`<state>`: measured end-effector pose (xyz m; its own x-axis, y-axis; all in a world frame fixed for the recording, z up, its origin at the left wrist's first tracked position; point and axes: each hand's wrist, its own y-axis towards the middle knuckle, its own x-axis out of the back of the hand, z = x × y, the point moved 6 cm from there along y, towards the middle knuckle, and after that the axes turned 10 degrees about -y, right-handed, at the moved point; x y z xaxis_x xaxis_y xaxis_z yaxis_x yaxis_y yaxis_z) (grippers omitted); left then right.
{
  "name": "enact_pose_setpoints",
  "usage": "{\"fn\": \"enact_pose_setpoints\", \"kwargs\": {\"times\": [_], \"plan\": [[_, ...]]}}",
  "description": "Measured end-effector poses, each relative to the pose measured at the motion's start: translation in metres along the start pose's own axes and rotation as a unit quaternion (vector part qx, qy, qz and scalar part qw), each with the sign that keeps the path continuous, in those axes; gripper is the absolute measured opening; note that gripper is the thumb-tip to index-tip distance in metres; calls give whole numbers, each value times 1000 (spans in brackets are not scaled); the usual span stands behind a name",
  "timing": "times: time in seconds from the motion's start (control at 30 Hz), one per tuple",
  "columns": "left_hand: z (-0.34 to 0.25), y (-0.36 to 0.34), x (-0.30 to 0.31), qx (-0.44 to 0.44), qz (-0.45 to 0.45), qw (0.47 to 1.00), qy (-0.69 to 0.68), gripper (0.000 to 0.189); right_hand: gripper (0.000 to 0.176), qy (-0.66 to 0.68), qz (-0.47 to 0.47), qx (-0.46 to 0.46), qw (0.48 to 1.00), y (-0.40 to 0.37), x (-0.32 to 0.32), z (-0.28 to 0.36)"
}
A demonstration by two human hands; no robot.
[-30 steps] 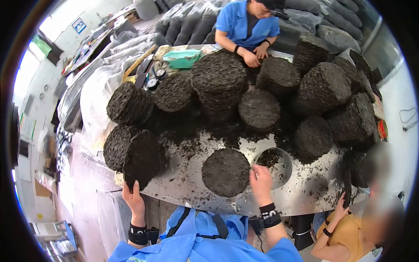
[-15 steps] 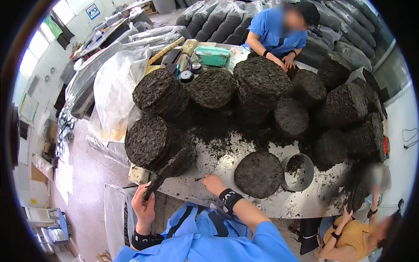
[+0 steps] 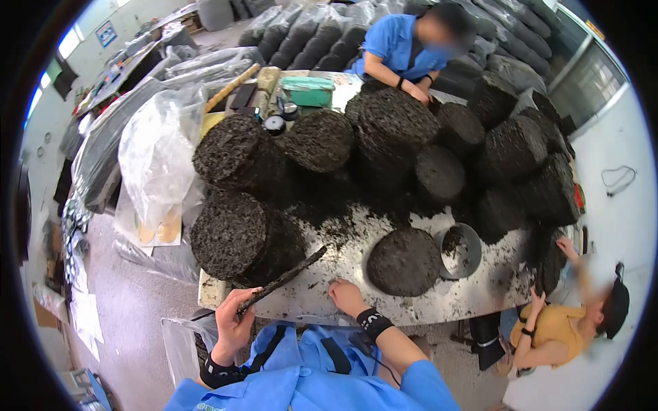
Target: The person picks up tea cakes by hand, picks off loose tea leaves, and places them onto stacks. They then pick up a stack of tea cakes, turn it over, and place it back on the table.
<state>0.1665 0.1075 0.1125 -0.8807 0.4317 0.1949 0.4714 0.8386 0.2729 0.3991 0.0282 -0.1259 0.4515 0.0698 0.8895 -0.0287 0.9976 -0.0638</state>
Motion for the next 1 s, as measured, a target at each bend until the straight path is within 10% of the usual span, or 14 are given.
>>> {"fn": "enact_pose_setpoints", "kwargs": {"times": [0.2,0.67,0.87,1.0], "plan": [[3,17,-12,-2,21,1000,-12,40,9,-6,-51,-142,988,-25,25,-33],[-8,6,-18,69,-45,995,50,36,14,-88,112,32,989,20,-35,-7],[9,8,-57,122,-68,990,6,24,8,140,-122,-58,981,-17,133,-29],[0,32,-103,68,-60,996,10,28,12,132,-267,-318,900,-84,193,-159]]}}
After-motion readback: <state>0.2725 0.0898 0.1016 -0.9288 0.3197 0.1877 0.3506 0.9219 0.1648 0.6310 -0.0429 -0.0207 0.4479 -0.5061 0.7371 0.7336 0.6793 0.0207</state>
